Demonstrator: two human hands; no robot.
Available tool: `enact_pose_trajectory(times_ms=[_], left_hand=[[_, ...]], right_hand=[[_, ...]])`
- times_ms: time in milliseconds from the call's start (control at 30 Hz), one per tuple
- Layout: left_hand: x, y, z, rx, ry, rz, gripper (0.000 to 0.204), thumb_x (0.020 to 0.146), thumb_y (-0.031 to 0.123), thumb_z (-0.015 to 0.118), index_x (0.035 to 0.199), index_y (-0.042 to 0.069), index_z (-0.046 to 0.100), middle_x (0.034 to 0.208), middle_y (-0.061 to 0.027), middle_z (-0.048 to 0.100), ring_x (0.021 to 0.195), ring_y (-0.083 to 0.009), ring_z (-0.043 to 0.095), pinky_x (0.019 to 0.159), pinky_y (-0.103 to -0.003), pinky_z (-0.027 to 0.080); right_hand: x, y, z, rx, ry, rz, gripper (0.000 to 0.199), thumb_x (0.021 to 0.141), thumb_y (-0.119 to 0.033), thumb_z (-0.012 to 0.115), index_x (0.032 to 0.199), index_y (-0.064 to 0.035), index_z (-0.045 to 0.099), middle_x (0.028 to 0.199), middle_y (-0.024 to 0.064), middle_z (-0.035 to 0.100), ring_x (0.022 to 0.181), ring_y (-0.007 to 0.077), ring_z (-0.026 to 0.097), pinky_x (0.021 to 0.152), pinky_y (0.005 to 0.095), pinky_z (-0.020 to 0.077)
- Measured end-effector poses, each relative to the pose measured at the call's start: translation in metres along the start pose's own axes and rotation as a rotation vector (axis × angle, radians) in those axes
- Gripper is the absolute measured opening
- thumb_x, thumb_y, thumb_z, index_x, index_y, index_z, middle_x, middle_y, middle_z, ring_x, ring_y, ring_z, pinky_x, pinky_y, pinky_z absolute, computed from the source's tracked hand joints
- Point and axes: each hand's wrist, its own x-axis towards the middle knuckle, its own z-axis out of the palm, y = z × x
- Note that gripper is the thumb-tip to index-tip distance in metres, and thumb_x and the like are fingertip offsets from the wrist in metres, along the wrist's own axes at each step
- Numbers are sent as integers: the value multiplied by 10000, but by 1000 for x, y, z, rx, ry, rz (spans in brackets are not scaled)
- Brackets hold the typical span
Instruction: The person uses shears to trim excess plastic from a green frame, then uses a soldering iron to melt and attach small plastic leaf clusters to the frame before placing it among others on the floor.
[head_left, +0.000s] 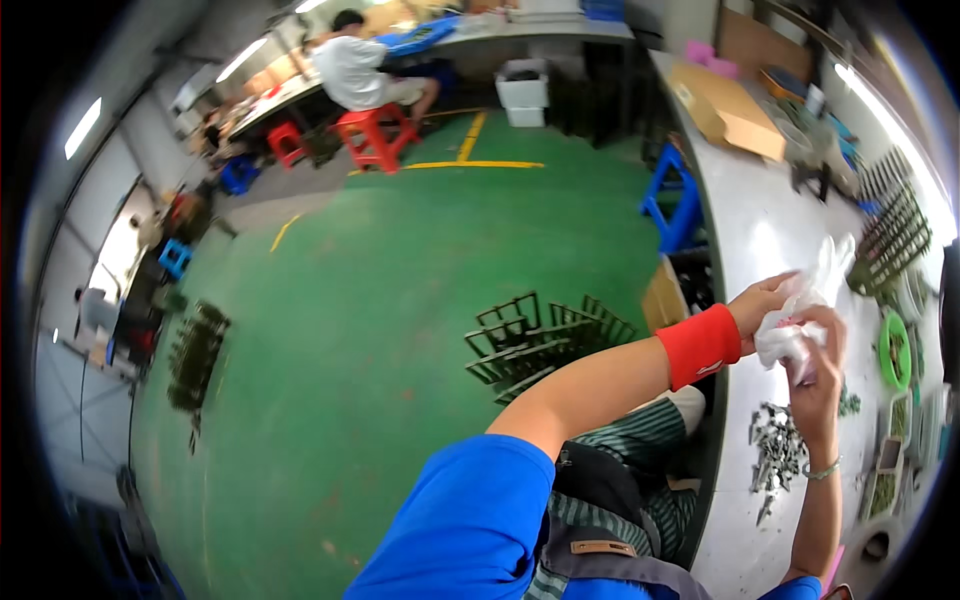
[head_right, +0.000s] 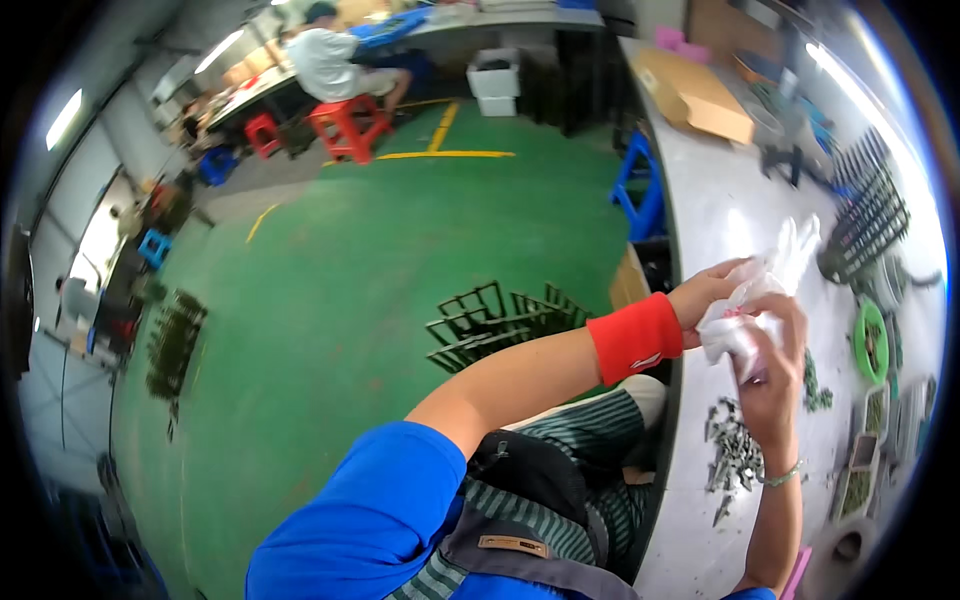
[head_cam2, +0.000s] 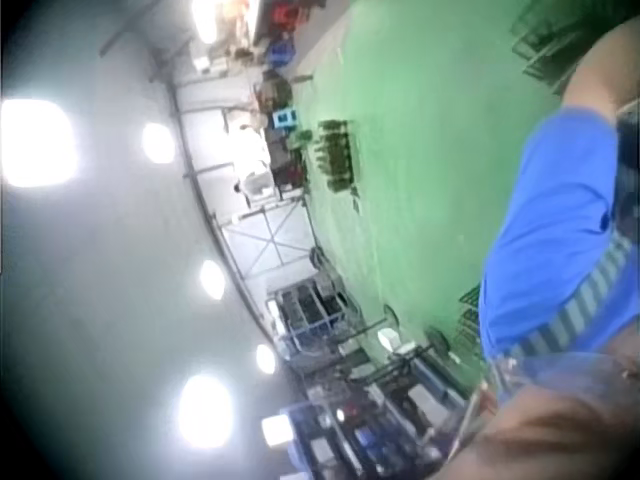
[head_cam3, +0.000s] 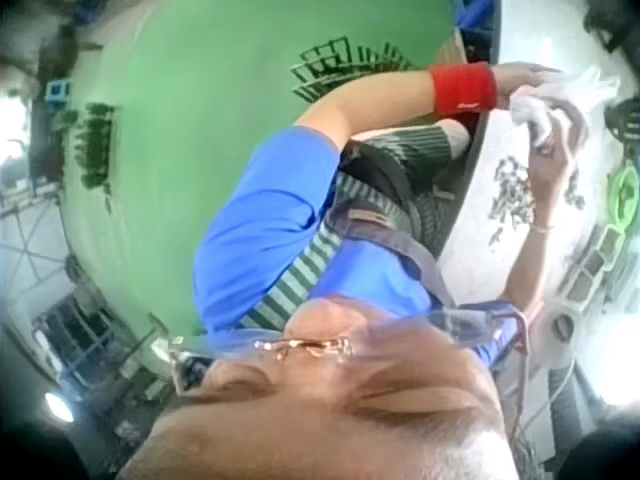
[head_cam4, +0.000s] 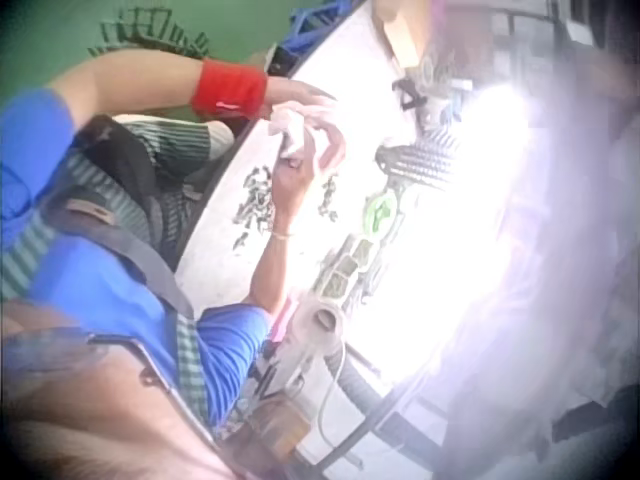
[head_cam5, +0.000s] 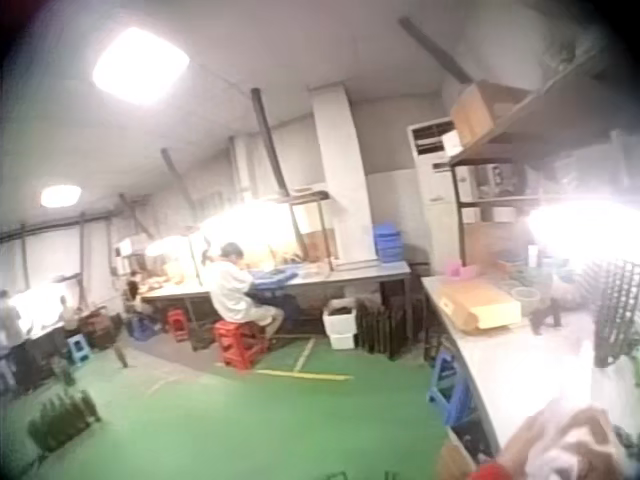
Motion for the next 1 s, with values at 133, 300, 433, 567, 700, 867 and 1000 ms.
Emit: enact_pose_trajectory(times_ms=[133,300,433,567,700,867,1000], left_hand=[[-26,26,25,81,89,-186,220,961,159,566,1140,48,629,1062,-83,684,944,-212,680,850,-375,563],[-52,41,55,521,408,-123,227,979,267,549,1154,145,624,994,-41,680,910,-192,660,819,-409,541],[-87,70,82,415,470,-314,514,1022,498,398,1463,246,320,1271,-60,478,965,-295,614,790,-438,556],[-110,82,48,255,393,102,359,1034,439,422,1280,194,516,1095,-38,594,975,-183,619,788,-343,555],[-142,116,45,390,569,259,214,986,267,556,1165,149,563,999,-15,622,930,-130,620,762,-281,525],[-165,135,45,408,385,291,312,885,138,626,1181,105,537,975,-45,605,880,-138,609,733,-274,508],[-157,129,65,891,229,290,525,781,61,628,1277,63,458,1064,-80,561,991,-177,573,826,-306,504]], right_hand=[[13,19,10,169,213,139,610,871,-6,597,1439,-69,384,1419,188,429,1296,346,449,1100,436,333],[24,32,17,438,-196,432,498,854,46,482,1352,46,488,1204,208,594,1137,318,571,975,396,433],[52,10,20,-193,170,-238,520,690,66,511,1208,113,524,1063,229,573,982,432,546,886,457,449],[64,-59,51,306,26,-39,407,747,52,547,1153,30,557,1115,224,584,1001,402,572,924,431,452],[84,-91,45,593,-366,64,307,783,-9,619,1086,0,571,1058,176,626,912,290,614,849,370,484],[76,-103,56,357,-172,-317,379,757,-15,679,1121,-19,575,1006,102,577,888,187,550,802,290,453],[46,-125,13,228,-47,-36,704,713,-26,723,1359,-32,444,1187,115,512,887,214,526,778,323,456]])
